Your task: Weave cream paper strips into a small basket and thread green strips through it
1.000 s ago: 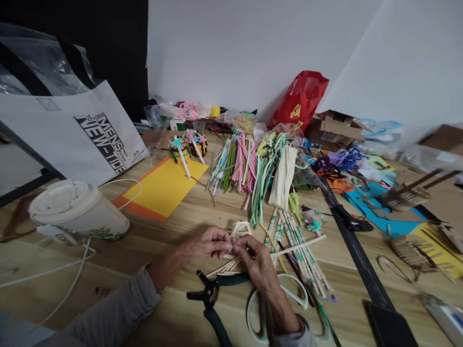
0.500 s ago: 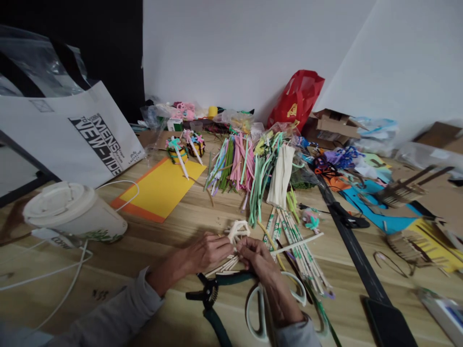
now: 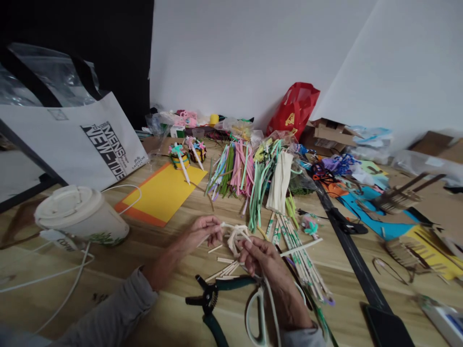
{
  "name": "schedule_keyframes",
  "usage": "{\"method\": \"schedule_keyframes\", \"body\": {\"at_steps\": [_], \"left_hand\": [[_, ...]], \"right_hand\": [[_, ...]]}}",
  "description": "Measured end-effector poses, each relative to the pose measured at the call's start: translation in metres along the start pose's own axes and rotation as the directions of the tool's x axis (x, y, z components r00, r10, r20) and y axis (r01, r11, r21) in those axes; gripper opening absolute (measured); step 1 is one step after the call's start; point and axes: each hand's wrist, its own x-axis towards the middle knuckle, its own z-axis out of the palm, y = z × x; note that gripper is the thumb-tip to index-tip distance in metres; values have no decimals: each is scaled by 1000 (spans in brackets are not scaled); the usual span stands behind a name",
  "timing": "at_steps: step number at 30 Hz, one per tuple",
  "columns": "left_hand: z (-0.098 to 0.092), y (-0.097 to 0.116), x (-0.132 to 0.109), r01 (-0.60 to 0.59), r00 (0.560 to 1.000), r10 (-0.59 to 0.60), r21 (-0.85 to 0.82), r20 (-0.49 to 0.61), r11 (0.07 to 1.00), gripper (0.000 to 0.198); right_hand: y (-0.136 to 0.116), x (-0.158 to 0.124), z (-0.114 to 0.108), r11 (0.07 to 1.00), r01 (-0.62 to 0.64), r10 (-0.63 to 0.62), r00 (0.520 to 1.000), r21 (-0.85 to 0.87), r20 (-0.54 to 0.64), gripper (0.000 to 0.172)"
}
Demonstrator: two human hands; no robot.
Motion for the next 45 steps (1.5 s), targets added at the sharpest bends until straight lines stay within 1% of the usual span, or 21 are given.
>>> {"method": "schedule_keyframes", "body": {"at_steps": [4,6,9,12,15,16,18,20,22,23,25,27,29,31,33,35,37,38,41,43,45], "left_hand": [[-12,10,2,-27,993,15,-96,-118,995,40],[-18,15,2,-35,987,13,-134,-159,990,37],[-26,21,3,-32,983,-1,-172,-186,985,35],[-36,23,4,-39,975,34,-19,-220,999,35],[-44,26,5,-66,963,131,268,-235,961,33],[-46,28,5,-80,959,175,379,-225,922,30],[-46,34,4,-127,946,277,598,-166,791,22],[-43,41,5,-181,925,372,766,-81,617,18],[-39,48,6,-212,895,445,884,4,417,20],[-37,51,8,-227,884,466,912,46,340,22],[-34,55,11,-258,868,483,935,113,245,24],[-30,56,15,-280,858,487,943,163,179,25],[-22,53,16,-317,850,480,939,218,134,26],[-7,46,13,-404,836,463,901,293,159,37],[12,39,8,-491,838,403,832,369,259,38],[33,30,0,-537,832,363,770,419,345,31],[48,21,-8,-565,820,353,735,450,376,25],[53,18,-11,-564,821,362,728,443,390,23],[54,10,-14,-470,878,343,739,335,482,13],[48,10,-15,-406,908,317,757,273,512,13],[41,13,-15,-346,932,284,785,225,514,13]], "right_hand": [[-4,-1,-6,998,50,-49,998,34,-27,41],[-6,-1,-7,997,59,-57,998,48,-31,42],[-6,-1,-9,998,48,-47,998,31,-30,40],[-4,0,-14,999,52,-52,997,-14,-60,39],[-4,1,-22,997,79,-79,986,-1,-146,40],[-4,1,-25,996,87,-82,980,20,-181,39],[-6,1,-32,993,97,-79,967,64,-241,39],[-8,0,-39,990,113,-85,955,83,-286,40],[-10,-1,-46,988,123,-89,944,90,-317,41],[-10,-3,-49,988,124,-88,941,91,-326,41],[-11,-6,-56,989,120,-87,941,82,-326,40],[-12,-9,-61,992,122,-108,947,28,-303,38],[-12,-11,-62,989,112,-136,954,-101,-268,37],[-12,-11,-58,961,85,-143,967,-263,-210,37],[-12,-9,-49,920,79,-138,982,-384,-129,41],[-12,-6,-36,894,105,-143,988,-436,-54,44],[-12,-4,-22,880,139,-142,989,-455,29,44],[-12,-3,-17,876,157,-144,987,-456,63,44],[-11,-4,-13,877,138,-100,989,-461,106,43],[-9,-4,-20,883,99,-62,993,-459,96,41],[-8,-4,-31,881,77,-49,996,-467,70,41]]}}
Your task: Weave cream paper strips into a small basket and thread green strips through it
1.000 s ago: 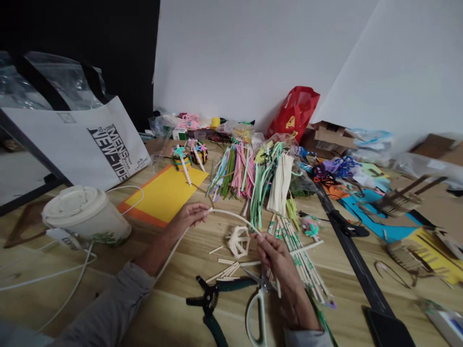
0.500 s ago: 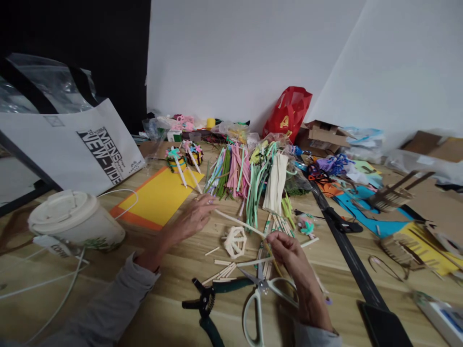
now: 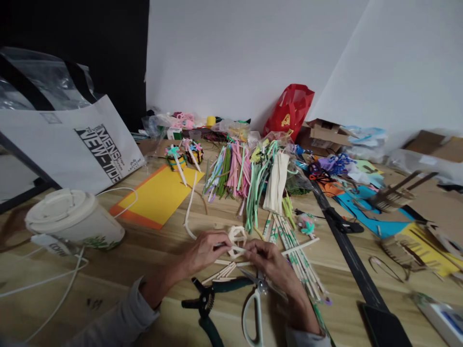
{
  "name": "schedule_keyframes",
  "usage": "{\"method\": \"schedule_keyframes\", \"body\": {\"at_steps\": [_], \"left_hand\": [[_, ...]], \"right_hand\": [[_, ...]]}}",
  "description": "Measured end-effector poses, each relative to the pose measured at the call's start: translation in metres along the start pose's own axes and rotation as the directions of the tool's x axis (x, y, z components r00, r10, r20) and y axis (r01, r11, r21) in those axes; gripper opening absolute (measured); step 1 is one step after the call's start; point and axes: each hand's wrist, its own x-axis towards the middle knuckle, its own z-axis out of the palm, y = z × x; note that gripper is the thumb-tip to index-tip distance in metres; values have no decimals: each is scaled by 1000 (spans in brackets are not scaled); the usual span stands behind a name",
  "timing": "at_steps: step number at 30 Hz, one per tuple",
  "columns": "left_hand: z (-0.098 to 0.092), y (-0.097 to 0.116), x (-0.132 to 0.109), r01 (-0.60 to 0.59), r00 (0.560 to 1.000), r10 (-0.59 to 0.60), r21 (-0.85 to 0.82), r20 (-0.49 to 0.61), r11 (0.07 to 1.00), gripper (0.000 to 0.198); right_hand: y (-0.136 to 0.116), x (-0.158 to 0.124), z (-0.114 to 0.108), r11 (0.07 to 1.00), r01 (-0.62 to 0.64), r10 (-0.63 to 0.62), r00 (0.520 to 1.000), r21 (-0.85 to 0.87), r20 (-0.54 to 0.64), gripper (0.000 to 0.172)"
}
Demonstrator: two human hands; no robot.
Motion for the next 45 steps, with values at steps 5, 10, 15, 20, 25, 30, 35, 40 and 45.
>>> {"method": "schedule_keyframes", "body": {"at_steps": [5,10,15,20,25,30,35,40,45], "left_hand": [[-6,0,-7,123,988,-122,-9,93,992,11],[16,1,-7,222,972,-201,-210,118,952,11],[24,-13,-6,312,950,-282,-469,135,826,7],[19,-21,-11,341,939,-286,-612,190,713,22],[27,-24,-12,332,942,-251,-742,224,582,33],[31,-27,-8,313,942,-270,-811,199,495,35],[29,-24,-5,287,944,-276,-858,178,426,37],[36,-20,-8,259,949,-278,-867,147,425,39],[38,-17,-10,256,947,-285,-882,147,396,35]], "right_hand": [[9,2,-7,994,-1,-11,994,-109,-112,35],[1,5,19,996,27,-33,998,-88,-58,33],[-2,2,14,985,47,-61,994,-165,-86,31],[7,-1,2,824,35,-97,992,-565,-80,10],[5,1,14,691,76,-104,995,-719,6,14],[-3,-4,12,754,185,-183,981,-631,69,18],[-16,-10,5,937,155,-191,977,-313,-89,19],[-14,-3,24,990,104,-123,967,-95,-223,32],[-2,8,36,993,114,-106,964,18,-246,35]]}}
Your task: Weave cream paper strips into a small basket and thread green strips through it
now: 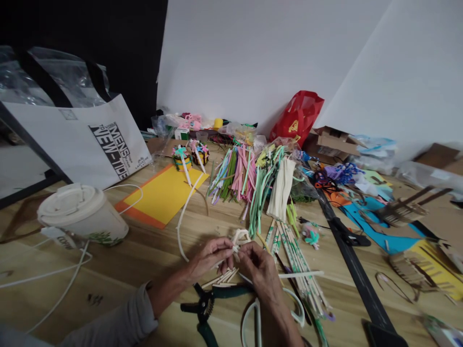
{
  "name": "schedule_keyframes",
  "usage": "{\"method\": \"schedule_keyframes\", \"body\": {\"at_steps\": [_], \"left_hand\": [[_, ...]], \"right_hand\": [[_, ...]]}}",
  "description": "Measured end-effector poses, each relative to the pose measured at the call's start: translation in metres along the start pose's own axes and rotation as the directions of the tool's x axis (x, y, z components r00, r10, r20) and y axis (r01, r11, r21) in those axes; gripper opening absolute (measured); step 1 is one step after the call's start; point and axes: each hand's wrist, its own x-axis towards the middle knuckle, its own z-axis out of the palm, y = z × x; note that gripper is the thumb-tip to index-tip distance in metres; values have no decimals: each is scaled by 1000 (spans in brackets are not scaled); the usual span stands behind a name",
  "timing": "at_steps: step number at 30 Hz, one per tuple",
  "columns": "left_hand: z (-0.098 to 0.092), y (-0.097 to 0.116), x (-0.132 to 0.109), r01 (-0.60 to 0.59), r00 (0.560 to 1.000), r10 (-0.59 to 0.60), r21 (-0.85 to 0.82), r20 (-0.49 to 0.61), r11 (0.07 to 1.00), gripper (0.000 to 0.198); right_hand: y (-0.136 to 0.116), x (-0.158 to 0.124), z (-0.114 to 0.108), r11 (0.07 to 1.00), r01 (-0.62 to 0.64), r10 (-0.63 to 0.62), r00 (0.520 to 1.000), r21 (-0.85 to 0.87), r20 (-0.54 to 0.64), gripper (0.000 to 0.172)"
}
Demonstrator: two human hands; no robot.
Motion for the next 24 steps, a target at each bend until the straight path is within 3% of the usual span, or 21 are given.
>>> {"method": "schedule_keyframes", "body": {"at_steps": [15,24], "left_hand": [[0,0,1,-32,999,30,125,14,992,43],[4,4,-3,-86,995,100,310,-28,947,45]], "right_hand": [[4,-1,4,999,5,-10,994,46,107,35],[0,-5,6,1000,-14,12,997,17,79,39]]}}
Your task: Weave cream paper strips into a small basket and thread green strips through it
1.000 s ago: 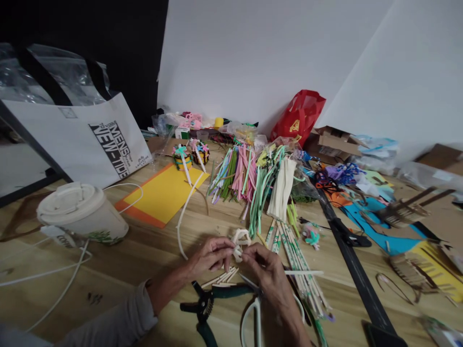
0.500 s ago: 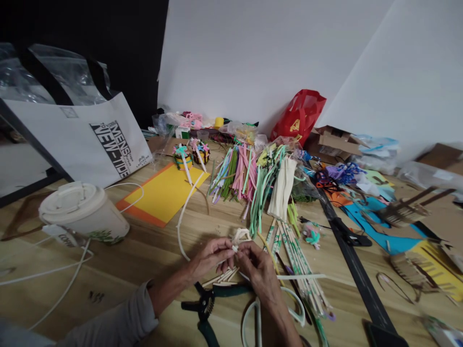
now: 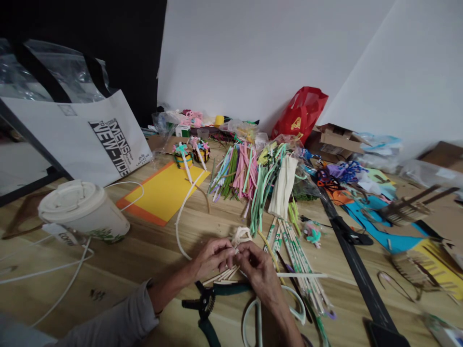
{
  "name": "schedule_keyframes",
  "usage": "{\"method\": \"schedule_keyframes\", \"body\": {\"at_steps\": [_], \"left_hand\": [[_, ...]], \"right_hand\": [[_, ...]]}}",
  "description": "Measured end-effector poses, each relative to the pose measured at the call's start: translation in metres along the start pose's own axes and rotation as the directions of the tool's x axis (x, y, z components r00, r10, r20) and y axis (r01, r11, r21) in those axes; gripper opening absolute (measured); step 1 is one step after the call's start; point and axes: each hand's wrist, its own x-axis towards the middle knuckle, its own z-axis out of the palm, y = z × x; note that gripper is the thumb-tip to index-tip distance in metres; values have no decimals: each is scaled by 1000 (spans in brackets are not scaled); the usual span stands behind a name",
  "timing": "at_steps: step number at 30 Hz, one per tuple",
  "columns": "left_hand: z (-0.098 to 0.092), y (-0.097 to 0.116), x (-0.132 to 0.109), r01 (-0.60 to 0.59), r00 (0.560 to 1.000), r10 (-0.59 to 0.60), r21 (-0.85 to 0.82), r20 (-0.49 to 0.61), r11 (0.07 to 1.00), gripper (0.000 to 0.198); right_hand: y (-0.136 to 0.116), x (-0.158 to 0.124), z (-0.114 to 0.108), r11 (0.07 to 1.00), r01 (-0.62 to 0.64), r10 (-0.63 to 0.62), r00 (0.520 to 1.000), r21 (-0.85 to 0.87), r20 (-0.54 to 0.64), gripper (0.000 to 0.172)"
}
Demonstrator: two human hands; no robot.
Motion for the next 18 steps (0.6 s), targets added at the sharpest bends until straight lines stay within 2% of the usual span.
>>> {"method": "schedule_keyframes", "body": {"at_steps": [4,8,12,15,16,18], "left_hand": [[-2,3,-1,25,1000,-25,21,18,999,47],[-7,6,-1,83,993,-81,-28,81,996,48],[-10,10,-1,231,963,-199,-177,182,957,41],[-10,11,0,268,956,-230,-229,180,936,38],[-10,11,0,250,961,-214,-216,177,944,38],[-10,11,0,164,976,-139,-145,170,976,40]], "right_hand": [[-2,-1,1,996,40,-38,999,-79,27,33],[-9,-2,0,953,165,-160,986,-254,43,24],[-13,-5,-1,830,352,-328,936,-433,130,23],[-12,-7,0,746,394,-371,915,-536,156,25],[-11,-7,1,762,383,-362,920,-521,148,24],[-10,-6,1,860,315,-295,949,-402,111,21]]}}
